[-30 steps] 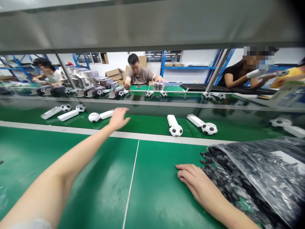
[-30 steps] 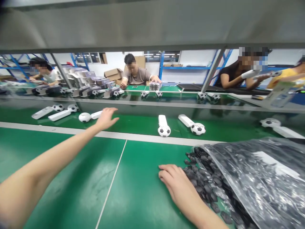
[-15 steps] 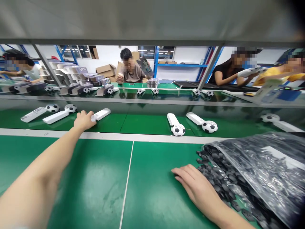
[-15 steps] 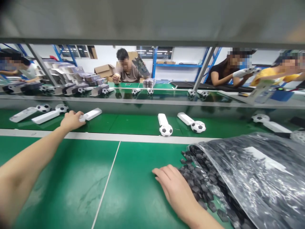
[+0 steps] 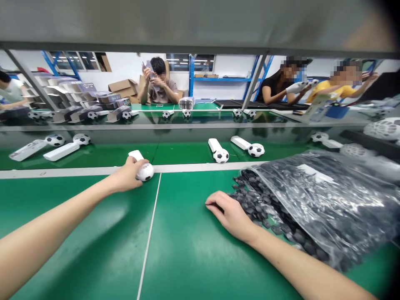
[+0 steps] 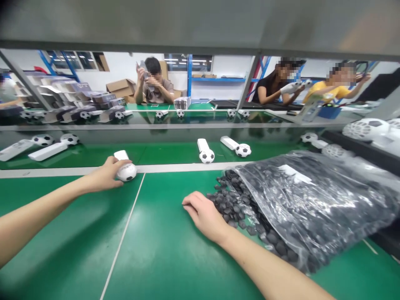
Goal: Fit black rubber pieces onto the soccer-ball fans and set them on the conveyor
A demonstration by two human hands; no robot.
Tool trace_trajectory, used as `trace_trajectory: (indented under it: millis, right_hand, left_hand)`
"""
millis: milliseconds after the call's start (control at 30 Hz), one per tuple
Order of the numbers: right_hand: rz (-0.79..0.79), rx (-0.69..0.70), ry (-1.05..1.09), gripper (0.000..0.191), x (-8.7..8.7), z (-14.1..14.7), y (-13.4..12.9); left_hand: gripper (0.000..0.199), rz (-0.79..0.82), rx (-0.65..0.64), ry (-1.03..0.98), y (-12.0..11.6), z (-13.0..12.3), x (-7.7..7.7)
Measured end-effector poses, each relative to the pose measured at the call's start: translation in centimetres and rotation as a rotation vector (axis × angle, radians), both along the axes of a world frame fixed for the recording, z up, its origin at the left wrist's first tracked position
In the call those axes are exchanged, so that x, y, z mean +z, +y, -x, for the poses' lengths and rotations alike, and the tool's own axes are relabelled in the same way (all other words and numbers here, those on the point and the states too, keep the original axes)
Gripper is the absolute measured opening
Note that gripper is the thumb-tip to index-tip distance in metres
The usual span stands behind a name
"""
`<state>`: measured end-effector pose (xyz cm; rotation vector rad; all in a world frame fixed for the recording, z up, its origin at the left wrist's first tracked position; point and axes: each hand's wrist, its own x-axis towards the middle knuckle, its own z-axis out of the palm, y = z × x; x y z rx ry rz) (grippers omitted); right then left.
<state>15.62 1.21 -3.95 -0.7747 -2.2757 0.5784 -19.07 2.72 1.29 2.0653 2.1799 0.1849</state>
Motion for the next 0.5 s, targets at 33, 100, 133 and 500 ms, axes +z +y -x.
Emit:
trace_trajectory:
  millis: [33, 100, 133, 500]
  right_hand:
    - [0.001, 0.01, 0.013, 0.012, 0.0, 0.0, 0.0]
    - [-0.003, 0.031, 0.032, 0.014, 0.0, -0.1, 0.0]
    - [-0.005, 0.04, 0.038, 0.015, 0.0, -0.1, 0.0]
    - [0.061, -0.065, 0.178, 0.007, 0.8, -0.4, -0.5]
  left_hand:
    - [0.068, -0.007, -0.072, 0.007, -0.3, -1.1, 0.1]
    - [0.061, -0.034, -0.22, 0.057, -0.6, -3.0, 0.5]
    - [0.058, -0.05, -0.293, 0.106, -0.6, -3.6, 0.8]
    - [0.07, -0.108, -0.501, 0.252, -0.3, -7.3, 0.6]
